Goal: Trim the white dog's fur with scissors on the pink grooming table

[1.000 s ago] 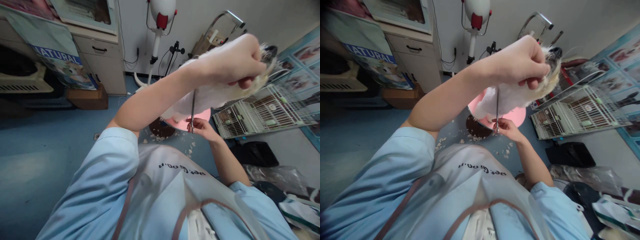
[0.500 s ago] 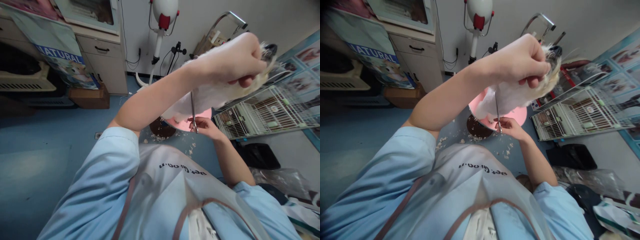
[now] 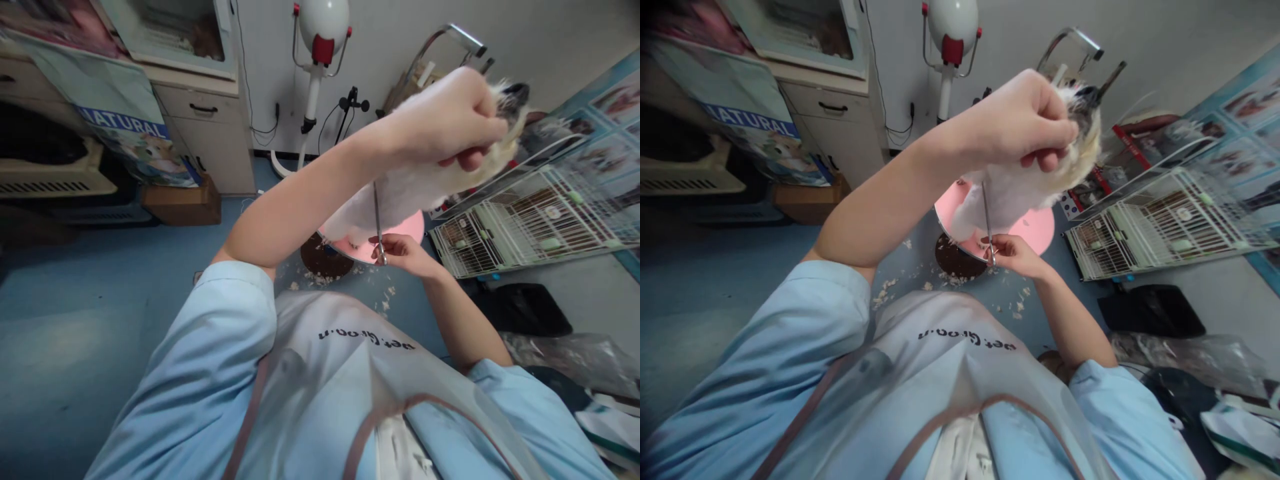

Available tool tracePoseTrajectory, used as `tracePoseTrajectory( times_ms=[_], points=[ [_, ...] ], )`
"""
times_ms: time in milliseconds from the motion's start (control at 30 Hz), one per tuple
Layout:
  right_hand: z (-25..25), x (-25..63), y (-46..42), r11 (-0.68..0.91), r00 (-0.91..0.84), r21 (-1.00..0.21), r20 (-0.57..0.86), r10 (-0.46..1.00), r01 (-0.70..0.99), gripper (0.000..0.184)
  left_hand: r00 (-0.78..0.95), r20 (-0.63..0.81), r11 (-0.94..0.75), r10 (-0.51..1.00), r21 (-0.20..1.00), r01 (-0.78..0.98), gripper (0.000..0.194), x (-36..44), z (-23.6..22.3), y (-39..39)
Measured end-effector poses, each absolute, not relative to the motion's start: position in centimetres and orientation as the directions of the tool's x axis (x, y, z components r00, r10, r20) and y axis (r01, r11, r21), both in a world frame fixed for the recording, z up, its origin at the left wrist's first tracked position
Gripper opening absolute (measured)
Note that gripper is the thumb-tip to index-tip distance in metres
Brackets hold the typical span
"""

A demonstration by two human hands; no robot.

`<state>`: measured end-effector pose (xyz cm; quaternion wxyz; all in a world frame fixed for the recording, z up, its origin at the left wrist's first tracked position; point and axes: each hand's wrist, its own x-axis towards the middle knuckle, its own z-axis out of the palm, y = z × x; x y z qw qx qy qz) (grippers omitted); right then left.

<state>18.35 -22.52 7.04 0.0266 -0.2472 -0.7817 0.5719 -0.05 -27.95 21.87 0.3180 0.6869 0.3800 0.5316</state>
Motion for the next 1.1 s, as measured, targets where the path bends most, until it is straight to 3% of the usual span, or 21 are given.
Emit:
tracePoseTrajectory(
  times_ms=[167, 367, 733, 867, 967, 1100],
  points=[
    [7.4, 19.0, -22.8, 0.169, -0.909, -0.921, -0.291, 0.299, 0.351, 0.052, 0.094, 0.450, -0.460, 0.888, 0.864, 0.204, 0.028, -0.2, 21.7, -28.9],
    [9.5, 20.3, -21.5, 0.166, -0.927, -0.934, -0.266, 0.263, 0.315, 0.053, 0.095, 0.459, -0.468, 0.883, 0.872, 0.141, 0.028, -0.5, 21.3, -28.7],
    [11.1, 20.2, -19.5, 0.330, -0.951, -0.898, -0.235, 0.199, 0.291, 0.040, 0.065, 0.468, -0.472, 0.881, 0.878, 0.077, 0.024, -0.9, 20.9, -28.9],
    [8.1, 20.0, -21.2, 0.499, -0.949, -0.830, -0.108, 0.297, 0.251, 0.025, 0.043, 0.451, -0.453, 0.891, 0.884, 0.118, 0.023, -1.1, 20.7, -29.3],
    [3.3, 18.5, -24.3, 0.588, -0.889, -0.763, 0.038, 0.456, 0.268, 0.018, -0.010, 0.408, -0.394, 0.913, 0.887, 0.240, 0.027, -1.0, 20.7, -29.9],
    [-1.6, 13.2, -28.1, 0.393, -0.603, -0.883, 0.171, 0.779, 0.257, 0.021, -0.063, 0.396, -0.343, 0.916, 0.855, 0.389, 0.025, -0.2, 20.9, -30.2]
  ],
)
